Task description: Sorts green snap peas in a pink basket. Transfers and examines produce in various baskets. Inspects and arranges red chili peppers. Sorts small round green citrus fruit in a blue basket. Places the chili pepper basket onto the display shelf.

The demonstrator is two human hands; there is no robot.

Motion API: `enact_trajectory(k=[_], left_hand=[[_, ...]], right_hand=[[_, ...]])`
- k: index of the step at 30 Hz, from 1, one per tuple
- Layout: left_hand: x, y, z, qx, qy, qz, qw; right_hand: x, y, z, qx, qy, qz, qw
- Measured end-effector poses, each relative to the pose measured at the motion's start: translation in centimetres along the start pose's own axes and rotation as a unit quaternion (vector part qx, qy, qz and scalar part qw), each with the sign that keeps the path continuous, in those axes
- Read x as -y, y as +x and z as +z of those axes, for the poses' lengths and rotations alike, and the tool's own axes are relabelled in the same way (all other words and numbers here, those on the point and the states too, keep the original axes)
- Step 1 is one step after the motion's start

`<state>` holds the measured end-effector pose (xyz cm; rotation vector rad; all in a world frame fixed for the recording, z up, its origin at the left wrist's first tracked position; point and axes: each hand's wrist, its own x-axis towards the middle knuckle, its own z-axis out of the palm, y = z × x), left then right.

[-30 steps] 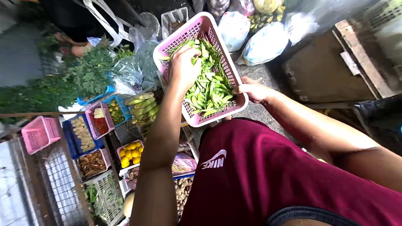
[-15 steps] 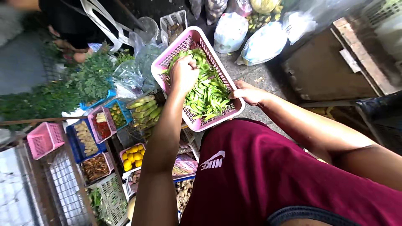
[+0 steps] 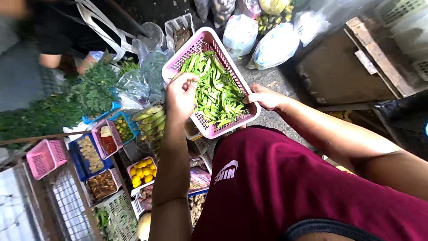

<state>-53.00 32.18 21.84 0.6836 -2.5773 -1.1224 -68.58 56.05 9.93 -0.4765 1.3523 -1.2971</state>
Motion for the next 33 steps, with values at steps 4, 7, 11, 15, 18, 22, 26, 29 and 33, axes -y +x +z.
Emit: enact_trajectory(k=[4,7,11,15,18,22,26,29,33], left_hand=[[-1.5,3.2,4.8,0.001,0.138,-0.005,0.99],[-1.3,4.9,7.7,0.089,0.271,-0.037,0.958],[-0.3,5.3,9.0,0.089,0.314,-0.025,0.945],[-0.2,4.1,5.9,-0.009,0.105,-0.03,0.994],[0.4,1.7,2.8,-0.125,-0.091,0.0,0.988],[4.0,-2.3,0.4,-0.32,-0.134,0.001,0.938],[9.9,-4.6,1.3,-0.246,0.034,-0.181,0.952],[10.2,-4.5,1.8,-0.039,0.159,-0.28,0.946],[4.7,-1.3,1.9,-0.104,0.119,-0.102,0.982]], right_hand=[[0.5,0.2,0.6,-0.005,-0.012,0.009,1.0],[0.6,0.2,0.7,-0.004,-0.008,0.012,1.0],[-0.3,0.4,0.5,0.002,0.017,0.008,1.0],[-0.8,0.5,-0.1,0.0,0.045,0.01,0.999],[-0.5,0.1,-0.7,-0.024,0.053,0.02,0.998],[-0.5,0.0,-1.9,-0.026,0.064,0.016,0.998],[-0.3,0.0,-2.7,-0.031,0.066,0.01,0.997],[0.0,-0.1,-3.0,-0.03,0.071,0.007,0.997],[0.0,-0.2,-2.8,-0.024,0.06,-0.005,0.998]])
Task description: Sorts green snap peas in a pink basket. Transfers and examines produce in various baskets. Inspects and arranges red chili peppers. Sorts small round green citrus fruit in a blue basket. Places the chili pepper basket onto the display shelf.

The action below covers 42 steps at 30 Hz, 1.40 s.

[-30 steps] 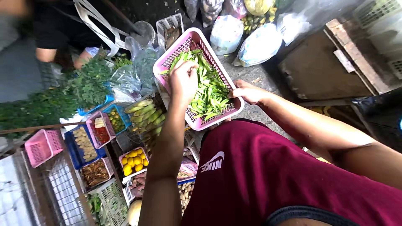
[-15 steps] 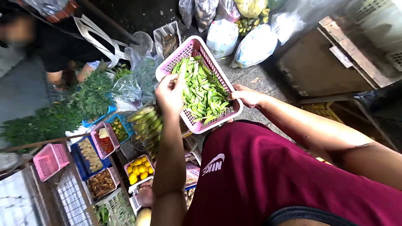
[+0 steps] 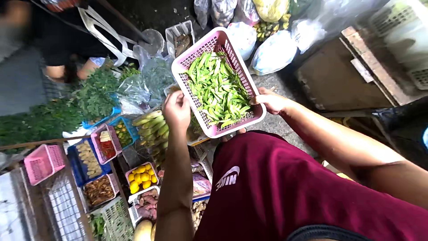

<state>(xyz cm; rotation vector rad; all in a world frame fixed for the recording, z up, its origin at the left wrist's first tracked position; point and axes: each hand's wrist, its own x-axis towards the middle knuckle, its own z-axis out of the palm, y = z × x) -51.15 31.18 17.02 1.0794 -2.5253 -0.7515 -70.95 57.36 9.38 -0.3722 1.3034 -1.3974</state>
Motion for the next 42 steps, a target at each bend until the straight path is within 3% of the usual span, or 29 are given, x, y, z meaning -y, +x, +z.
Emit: enact_trajectory(k=[2,4,6,13,19,21,26,29,33,42], left_hand=[[-2.6,2.7,0.9,0.011,0.016,0.051,0.998],[-4.7,5.0,2.4,0.105,0.089,0.004,0.99],[-5.7,5.3,4.8,0.137,0.101,0.002,0.985],[-5.0,-4.1,6.4,0.153,0.093,0.225,0.958],[-3.4,-7.0,3.9,0.194,-0.013,0.276,0.941],[-3.7,-6.8,2.9,0.167,-0.049,0.276,0.945],[-4.8,-1.0,-0.7,0.059,-0.016,0.205,0.977],[-4.2,4.1,-0.4,0.119,0.135,0.082,0.98],[-4.6,6.8,2.7,0.215,0.28,0.005,0.936],[-3.3,8.1,2.2,0.255,0.206,-0.011,0.945]], right_hand=[[0.0,0.1,0.4,0.013,-0.016,-0.004,1.0],[-0.1,0.0,1.0,0.015,-0.034,0.001,0.999],[-0.2,-0.1,1.4,0.005,-0.044,0.003,0.999],[-0.5,0.2,1.1,0.002,-0.015,0.015,1.0],[-0.9,0.5,0.5,0.014,-0.022,0.004,1.0],[-0.9,0.4,0.3,0.014,-0.015,0.007,1.0],[-0.9,0.2,0.3,0.013,0.001,0.008,1.0],[-0.6,0.0,0.8,0.021,0.0,0.0,1.0],[-0.4,-0.2,1.7,0.02,-0.043,-0.03,0.998],[-1.6,-0.5,1.3,0.023,-0.046,-0.02,0.998]])
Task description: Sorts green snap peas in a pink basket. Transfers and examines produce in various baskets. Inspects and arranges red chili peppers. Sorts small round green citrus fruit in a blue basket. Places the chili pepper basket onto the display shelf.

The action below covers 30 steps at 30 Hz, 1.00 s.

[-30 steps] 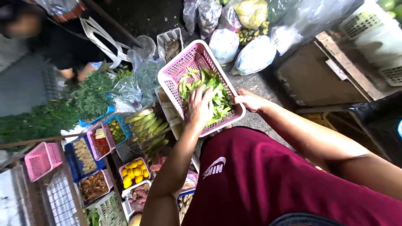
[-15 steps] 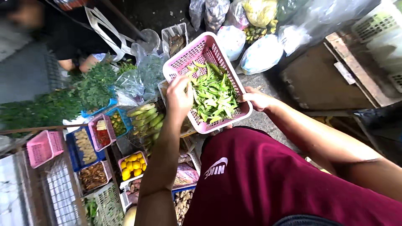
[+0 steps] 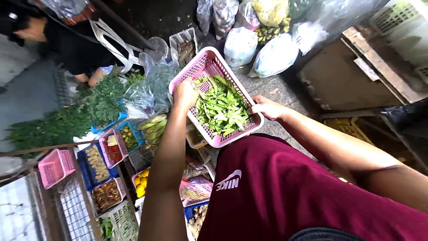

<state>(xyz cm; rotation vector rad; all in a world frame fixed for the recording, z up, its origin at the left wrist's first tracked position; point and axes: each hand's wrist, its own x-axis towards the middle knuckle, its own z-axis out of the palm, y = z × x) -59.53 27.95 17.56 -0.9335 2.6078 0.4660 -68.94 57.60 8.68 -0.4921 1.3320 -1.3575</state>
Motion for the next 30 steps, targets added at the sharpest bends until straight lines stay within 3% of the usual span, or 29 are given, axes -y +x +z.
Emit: enact_trajectory(k=[5,12,20,26,30], left_hand=[[0.8,-0.9,0.3,-0.033,-0.081,0.031,0.996],[-0.3,-1.9,3.6,-0.101,0.042,0.094,0.99],[0.1,-1.3,3.3,-0.076,0.075,0.184,0.977],[0.5,-0.3,4.0,-0.079,0.028,0.168,0.982],[0.0,-1.8,1.1,-0.14,-0.046,0.135,0.98]], right_hand=[[-0.2,-0.2,0.1,0.001,0.015,-0.001,1.0],[-0.1,-0.2,-0.2,0.002,0.008,0.007,1.0],[0.6,-0.4,-0.5,0.017,0.006,0.006,1.0],[0.5,-0.6,-0.5,0.007,-0.012,0.014,1.0],[-0.3,-0.1,-1.2,0.007,0.02,0.027,0.999]])
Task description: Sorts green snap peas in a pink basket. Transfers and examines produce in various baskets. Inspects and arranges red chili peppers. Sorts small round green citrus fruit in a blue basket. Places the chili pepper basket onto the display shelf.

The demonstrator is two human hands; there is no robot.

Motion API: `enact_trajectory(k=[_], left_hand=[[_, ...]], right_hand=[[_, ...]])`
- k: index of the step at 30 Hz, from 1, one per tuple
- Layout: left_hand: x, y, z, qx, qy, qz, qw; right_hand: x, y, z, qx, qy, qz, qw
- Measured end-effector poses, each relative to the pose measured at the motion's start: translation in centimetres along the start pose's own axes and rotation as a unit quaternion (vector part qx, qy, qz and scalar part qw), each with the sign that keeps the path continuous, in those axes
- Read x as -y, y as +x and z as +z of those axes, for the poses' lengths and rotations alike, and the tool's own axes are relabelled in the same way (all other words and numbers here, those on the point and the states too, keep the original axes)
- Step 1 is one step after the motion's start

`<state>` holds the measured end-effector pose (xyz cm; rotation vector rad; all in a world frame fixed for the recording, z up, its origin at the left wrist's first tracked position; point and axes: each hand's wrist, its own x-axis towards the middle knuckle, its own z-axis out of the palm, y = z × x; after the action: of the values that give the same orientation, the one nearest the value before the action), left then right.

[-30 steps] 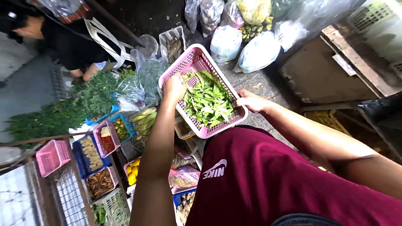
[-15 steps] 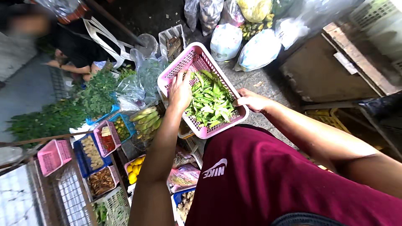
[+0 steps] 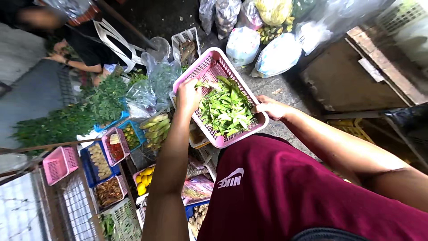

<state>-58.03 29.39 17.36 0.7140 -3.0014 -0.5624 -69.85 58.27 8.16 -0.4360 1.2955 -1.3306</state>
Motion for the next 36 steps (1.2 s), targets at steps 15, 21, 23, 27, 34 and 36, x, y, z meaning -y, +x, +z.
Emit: enact_trajectory(k=[15,21,23,27,34,36], left_hand=[[4.4,-9.3,-1.3,-0.098,0.001,-0.211,0.973],[0.4,-1.9,-0.6,0.037,0.158,-0.002,0.987],[0.7,-0.1,1.0,0.085,0.232,0.022,0.969],[1.8,1.4,3.3,0.117,0.237,0.067,0.962],[0.5,1.9,4.2,0.142,0.191,0.056,0.97],[-0.2,0.4,2.2,0.056,0.112,0.027,0.992]], right_hand=[[0.4,-0.3,-1.8,-0.022,-0.002,-0.01,1.0],[1.2,-0.4,-0.9,-0.001,-0.008,-0.018,1.0],[1.1,-0.6,-0.5,-0.005,-0.006,-0.025,1.0],[0.3,-1.2,-0.3,-0.026,0.001,-0.022,0.999],[-1.6,-1.3,-1.1,-0.036,0.034,-0.01,0.999],[-1.6,-1.1,-1.5,-0.035,0.037,-0.008,0.999]])
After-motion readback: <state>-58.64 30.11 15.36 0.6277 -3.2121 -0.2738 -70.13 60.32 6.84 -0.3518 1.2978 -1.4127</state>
